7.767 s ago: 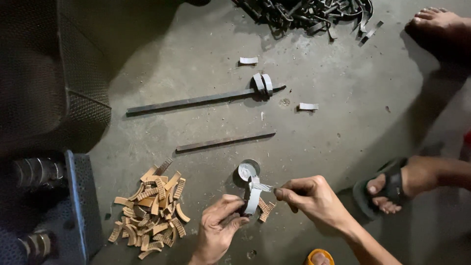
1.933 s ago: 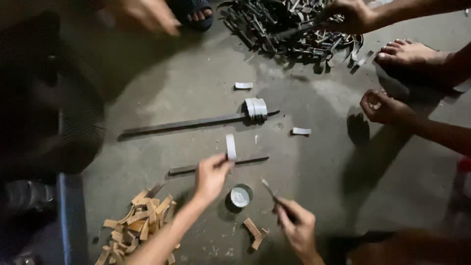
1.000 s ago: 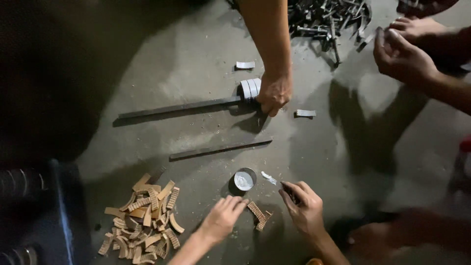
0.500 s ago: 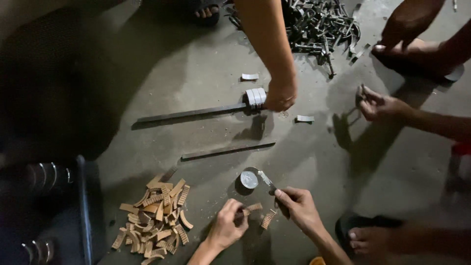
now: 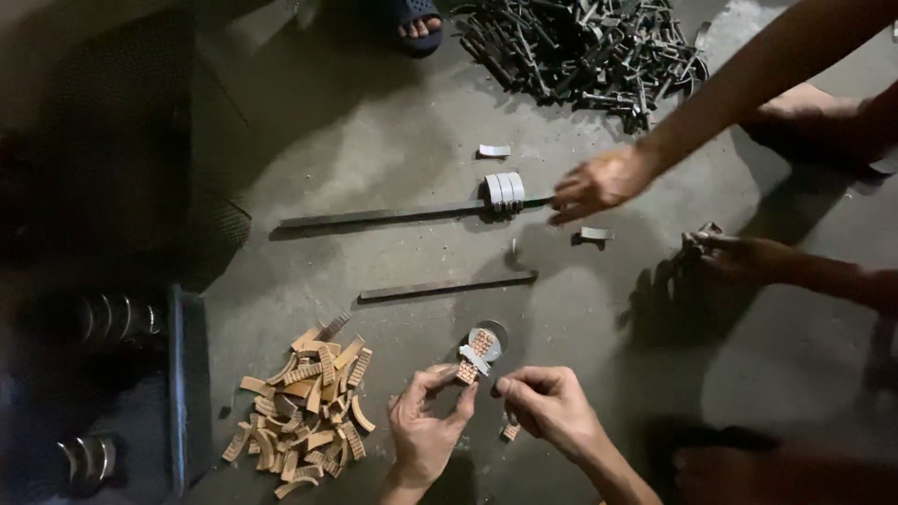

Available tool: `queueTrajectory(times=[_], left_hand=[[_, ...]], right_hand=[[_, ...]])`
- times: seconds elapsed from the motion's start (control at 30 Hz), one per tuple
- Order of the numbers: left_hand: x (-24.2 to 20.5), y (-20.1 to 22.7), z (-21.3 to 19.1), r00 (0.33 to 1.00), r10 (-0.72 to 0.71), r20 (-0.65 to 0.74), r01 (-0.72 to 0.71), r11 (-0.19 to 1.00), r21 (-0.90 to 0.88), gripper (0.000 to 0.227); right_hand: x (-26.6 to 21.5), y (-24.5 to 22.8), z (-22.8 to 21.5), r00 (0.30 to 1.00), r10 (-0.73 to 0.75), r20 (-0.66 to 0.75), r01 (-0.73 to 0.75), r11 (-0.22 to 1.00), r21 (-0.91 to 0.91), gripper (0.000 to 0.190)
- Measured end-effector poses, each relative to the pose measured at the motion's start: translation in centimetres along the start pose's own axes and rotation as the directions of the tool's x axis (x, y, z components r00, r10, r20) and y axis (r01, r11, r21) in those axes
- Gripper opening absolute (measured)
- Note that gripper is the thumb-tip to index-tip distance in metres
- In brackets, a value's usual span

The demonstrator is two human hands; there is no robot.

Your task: The person applies a white substance from a small metal container onto small, curved metal pieces using a small metal spatula. They then place the coated pieces onto a metal rod on the floor. The person repeats this process for several pieces.

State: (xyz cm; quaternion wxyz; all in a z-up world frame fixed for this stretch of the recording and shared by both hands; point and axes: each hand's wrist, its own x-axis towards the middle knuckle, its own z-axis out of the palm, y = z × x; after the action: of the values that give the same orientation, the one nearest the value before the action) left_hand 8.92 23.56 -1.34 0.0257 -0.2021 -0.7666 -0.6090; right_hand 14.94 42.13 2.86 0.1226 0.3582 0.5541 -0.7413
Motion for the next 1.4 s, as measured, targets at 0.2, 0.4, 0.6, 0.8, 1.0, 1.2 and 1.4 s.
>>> queueTrajectory(times=[0.2, 0.4, 0.6, 0.8, 1.0, 1.2, 1.4], left_hand=[[0.2, 0.2, -0.6, 1.000, -0.014, 0.005, 0.013, 0.996, 0.087, 0.031], [0.2, 0.0, -0.8, 1.000, 0.017, -0.003, -0.016, 0.994, 0.109, 0.030], [-0.2, -0.3, -0.7, 0.992, 0.095, 0.082, -0.105, 0.986, 0.133, 0.028], [-2.0, -2.9, -0.5, 0.995, 0.086, 0.054, -0.088, 0.996, 0.035, 0.029], [-3.8, -13.1, -0.5, 0.827, -0.562, -0.030, 0.561, 0.827, -0.022, 0.025], [-3.1, -14.2, -1.6, 0.664, -0.747, -0.021, 0.748, 0.664, 0.001, 0.052], [-2.5, -12.3, 1.9, 0.951, -0.208, 0.228, 0.115, 0.925, 0.363, 0.082]], right_hand=[[-0.7, -3.4, -0.2, 0.994, 0.028, -0.108, -0.066, 0.925, -0.374, 0.022], [-1.6, -2.0, -0.6, 0.916, -0.374, -0.143, 0.225, 0.776, -0.589, 0.016], [-1.2, -0.8, 0.5, 0.834, -0.552, -0.012, 0.397, 0.615, -0.682, 0.012], [0.5, -0.2, -1.9, 0.953, -0.216, -0.212, 0.067, 0.834, -0.547, 0.018], [2.7, 2.3, -4.9, 0.912, -0.301, -0.279, 0.092, 0.813, -0.575, 0.018], [4.4, 3.1, -4.2, 0.925, -0.369, -0.091, 0.148, 0.570, -0.808, 0.017], [8.7, 2.8, -3.6, 0.869, -0.414, 0.272, 0.297, -0.003, -0.955, 0.016]])
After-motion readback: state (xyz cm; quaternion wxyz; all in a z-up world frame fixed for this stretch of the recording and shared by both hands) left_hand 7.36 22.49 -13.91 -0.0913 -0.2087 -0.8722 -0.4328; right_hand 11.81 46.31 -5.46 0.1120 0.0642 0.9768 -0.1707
